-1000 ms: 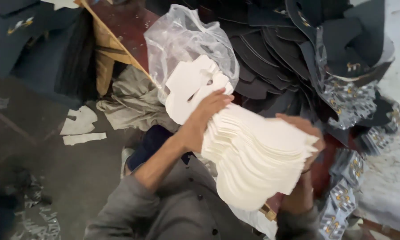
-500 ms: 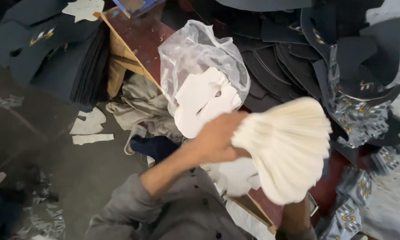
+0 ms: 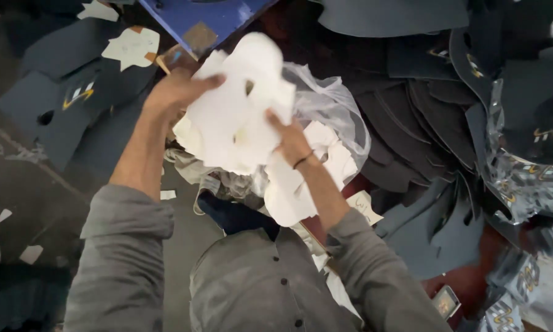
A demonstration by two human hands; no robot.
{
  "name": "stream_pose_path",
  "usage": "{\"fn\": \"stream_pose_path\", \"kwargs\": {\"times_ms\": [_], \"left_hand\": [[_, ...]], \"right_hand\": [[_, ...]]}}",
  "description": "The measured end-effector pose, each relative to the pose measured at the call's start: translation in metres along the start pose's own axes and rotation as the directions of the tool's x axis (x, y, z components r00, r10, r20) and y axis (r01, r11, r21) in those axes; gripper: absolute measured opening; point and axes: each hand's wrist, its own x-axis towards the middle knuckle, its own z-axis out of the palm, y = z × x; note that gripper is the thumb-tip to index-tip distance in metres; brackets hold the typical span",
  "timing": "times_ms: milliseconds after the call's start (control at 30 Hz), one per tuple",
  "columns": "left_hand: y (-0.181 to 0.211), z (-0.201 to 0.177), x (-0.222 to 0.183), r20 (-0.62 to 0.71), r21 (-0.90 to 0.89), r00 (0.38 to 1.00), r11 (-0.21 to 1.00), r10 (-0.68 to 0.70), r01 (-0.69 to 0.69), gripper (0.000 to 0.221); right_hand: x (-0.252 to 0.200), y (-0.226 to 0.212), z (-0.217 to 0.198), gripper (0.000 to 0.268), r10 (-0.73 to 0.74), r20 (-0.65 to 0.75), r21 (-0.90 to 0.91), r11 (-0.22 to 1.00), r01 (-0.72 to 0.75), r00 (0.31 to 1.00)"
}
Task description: Sorting and counting white paper cutouts on a workbench in a production area.
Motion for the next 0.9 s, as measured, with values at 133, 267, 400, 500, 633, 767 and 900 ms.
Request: {"fn": "stream_pose_path", "kwargs": {"times_ms": [133,267,400,500,633,767,900], "left_hand": [[-0.078,0.017,0.09,-0.232,0.214,0.731,0.767,0.641,-0.605,0.073],[-0.018,-0.01,0.059,-0.159,0.156,0.967,0.972,0.198,-0.174,0.066],[-0.016,-0.016,0.023,-0.331,0.341,0.794,0.849,0.51,-0.403,0.058],[0.003,-0.003,-0.051,-0.506,0.414,0.654,0.824,0.562,-0.387,0.045],[-0.001,0.063,-0.154,-0.62,0.18,0.644,0.88,0.448,-0.438,0.033],[-0.033,0.127,-0.211,-0.512,-0.125,0.818,0.92,0.26,-0.371,0.03],[-0.058,0.152,-0.244,-0.466,-0.209,0.858,0.916,0.215,-0.342,0.031]], "right_hand": [[0.019,0.009,0.01,0.067,0.018,-0.033,0.048,0.999,-0.016,0.999],[-0.014,-0.017,0.013,0.059,0.144,-0.167,-0.154,0.973,-0.17,0.975],[-0.096,-0.003,-0.01,0.063,-0.55,0.109,-0.843,0.39,0.37,0.828],[-0.145,0.002,-0.006,0.07,-0.528,0.318,-0.903,0.086,0.421,0.788],[-0.182,0.054,-0.039,0.044,-0.497,0.473,-0.849,-0.036,0.527,0.728],[-0.193,0.068,-0.073,0.029,-0.446,0.389,-0.835,0.198,0.513,0.806],[-0.182,0.056,-0.101,0.016,-0.323,0.387,-0.701,0.505,0.503,0.863]]}}
